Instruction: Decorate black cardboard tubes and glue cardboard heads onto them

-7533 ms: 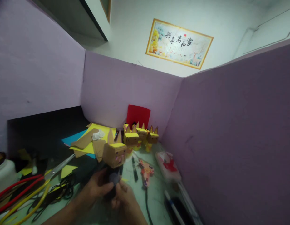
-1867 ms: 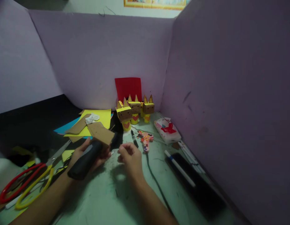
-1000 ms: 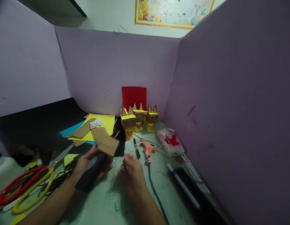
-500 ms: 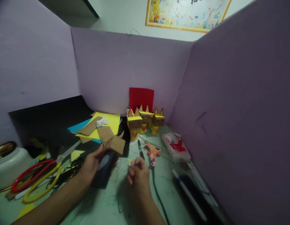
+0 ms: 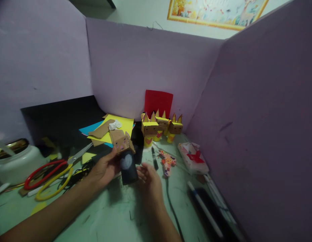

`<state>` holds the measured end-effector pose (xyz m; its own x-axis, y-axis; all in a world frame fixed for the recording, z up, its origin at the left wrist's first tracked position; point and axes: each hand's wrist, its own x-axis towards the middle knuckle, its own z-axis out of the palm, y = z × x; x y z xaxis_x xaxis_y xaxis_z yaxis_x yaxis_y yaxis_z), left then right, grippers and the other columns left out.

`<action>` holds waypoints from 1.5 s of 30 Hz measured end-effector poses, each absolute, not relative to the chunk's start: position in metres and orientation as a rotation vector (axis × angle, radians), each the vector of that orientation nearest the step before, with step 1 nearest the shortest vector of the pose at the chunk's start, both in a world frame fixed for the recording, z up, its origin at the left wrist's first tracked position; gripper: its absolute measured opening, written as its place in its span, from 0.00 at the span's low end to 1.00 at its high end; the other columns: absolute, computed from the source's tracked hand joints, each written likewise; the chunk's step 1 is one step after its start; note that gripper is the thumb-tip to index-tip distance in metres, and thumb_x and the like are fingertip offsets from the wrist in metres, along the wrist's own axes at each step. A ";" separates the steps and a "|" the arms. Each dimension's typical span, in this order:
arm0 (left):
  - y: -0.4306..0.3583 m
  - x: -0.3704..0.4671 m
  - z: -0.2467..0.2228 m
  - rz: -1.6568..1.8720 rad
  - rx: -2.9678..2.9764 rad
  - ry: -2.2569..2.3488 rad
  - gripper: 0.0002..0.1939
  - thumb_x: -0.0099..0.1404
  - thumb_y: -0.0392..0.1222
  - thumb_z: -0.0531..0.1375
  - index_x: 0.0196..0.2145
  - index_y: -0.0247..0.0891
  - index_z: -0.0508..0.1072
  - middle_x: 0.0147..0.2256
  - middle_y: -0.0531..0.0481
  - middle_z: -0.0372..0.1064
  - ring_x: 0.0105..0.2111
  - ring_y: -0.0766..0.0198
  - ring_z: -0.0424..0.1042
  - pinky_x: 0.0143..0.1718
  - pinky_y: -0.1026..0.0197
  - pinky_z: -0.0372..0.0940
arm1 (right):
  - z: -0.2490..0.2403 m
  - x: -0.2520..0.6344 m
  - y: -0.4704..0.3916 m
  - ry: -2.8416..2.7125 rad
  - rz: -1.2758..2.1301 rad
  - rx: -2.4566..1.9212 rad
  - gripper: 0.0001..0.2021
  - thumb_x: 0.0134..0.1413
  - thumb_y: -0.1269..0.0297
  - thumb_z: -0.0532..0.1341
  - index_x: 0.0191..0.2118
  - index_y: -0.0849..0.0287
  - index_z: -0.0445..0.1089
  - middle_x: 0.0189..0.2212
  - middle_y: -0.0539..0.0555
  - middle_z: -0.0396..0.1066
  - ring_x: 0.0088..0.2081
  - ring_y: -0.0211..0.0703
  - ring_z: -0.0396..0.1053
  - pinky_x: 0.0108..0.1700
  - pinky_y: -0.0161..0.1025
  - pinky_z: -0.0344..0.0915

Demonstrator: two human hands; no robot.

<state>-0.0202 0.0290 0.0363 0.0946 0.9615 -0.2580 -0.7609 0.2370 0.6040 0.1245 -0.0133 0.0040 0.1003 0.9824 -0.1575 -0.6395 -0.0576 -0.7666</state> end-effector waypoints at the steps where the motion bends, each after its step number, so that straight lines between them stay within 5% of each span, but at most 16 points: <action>1: 0.030 -0.021 0.036 1.326 0.354 0.690 0.09 0.64 0.35 0.55 0.38 0.30 0.74 0.33 0.43 0.76 0.30 0.62 0.74 0.30 0.62 0.71 | 0.006 0.123 -0.015 -0.522 1.465 -0.828 0.13 0.35 0.63 0.67 0.32 0.60 0.71 0.25 0.51 0.74 0.27 0.39 0.71 0.29 0.35 0.68; 5: 0.030 -0.021 0.038 1.336 0.354 0.672 0.10 0.64 0.35 0.55 0.37 0.30 0.74 0.33 0.42 0.76 0.30 0.62 0.74 0.30 0.62 0.71 | 0.009 0.119 -0.020 -0.637 1.505 -0.798 0.21 0.27 0.73 0.61 0.37 0.59 0.73 0.33 0.53 0.75 0.34 0.44 0.71 0.32 0.38 0.69; 9: 0.028 -0.020 0.039 1.331 0.350 0.639 0.09 0.64 0.34 0.55 0.37 0.29 0.74 0.32 0.43 0.77 0.29 0.63 0.74 0.30 0.63 0.70 | 0.003 0.114 -0.020 -0.817 1.426 -0.928 0.25 0.26 0.73 0.60 0.40 0.57 0.71 0.34 0.51 0.73 0.28 0.42 0.69 0.26 0.35 0.66; 15: 0.023 -0.014 0.034 1.306 0.381 0.622 0.08 0.63 0.33 0.56 0.38 0.31 0.75 0.33 0.44 0.77 0.29 0.63 0.74 0.31 0.62 0.70 | -0.008 0.110 -0.020 -1.193 1.135 -1.222 0.07 0.38 0.71 0.52 0.26 0.61 0.67 0.16 0.46 0.63 0.17 0.34 0.58 0.19 0.31 0.55; 19: 0.022 -0.013 0.031 1.289 0.416 0.609 0.08 0.61 0.34 0.59 0.38 0.32 0.76 0.35 0.45 0.77 0.31 0.63 0.74 0.32 0.62 0.69 | -0.007 0.109 -0.024 -1.299 1.006 -1.282 0.07 0.45 0.70 0.50 0.25 0.60 0.64 0.15 0.44 0.59 0.17 0.33 0.54 0.20 0.31 0.52; 26: 0.026 -0.019 0.022 1.230 0.544 0.818 0.12 0.52 0.39 0.65 0.35 0.32 0.78 0.30 0.46 0.77 0.27 0.63 0.72 0.32 0.62 0.65 | -0.006 0.103 -0.027 -1.308 0.957 -1.274 0.05 0.44 0.68 0.52 0.26 0.60 0.64 0.18 0.45 0.60 0.21 0.35 0.55 0.23 0.32 0.54; 31: 0.025 -0.022 0.020 1.216 0.642 0.904 0.18 0.47 0.44 0.66 0.36 0.33 0.78 0.33 0.44 0.78 0.34 0.58 0.73 0.36 0.59 0.64 | -0.006 0.101 -0.028 -1.276 0.932 -1.274 0.08 0.45 0.67 0.55 0.30 0.63 0.70 0.21 0.49 0.65 0.24 0.38 0.59 0.27 0.33 0.57; 45: 0.023 -0.022 0.026 1.194 0.636 0.903 0.16 0.48 0.43 0.66 0.35 0.33 0.78 0.30 0.45 0.78 0.29 0.59 0.73 0.34 0.59 0.62 | -0.003 0.102 -0.027 -1.297 0.901 -1.233 0.11 0.50 0.62 0.56 0.32 0.64 0.72 0.24 0.51 0.68 0.26 0.39 0.60 0.30 0.35 0.59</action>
<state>-0.0225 0.0228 0.0261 0.1055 0.9622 -0.2510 -0.5040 0.2693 0.8206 0.1024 -0.0267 -0.0032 0.1184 0.9736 0.1949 0.1569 0.1755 -0.9719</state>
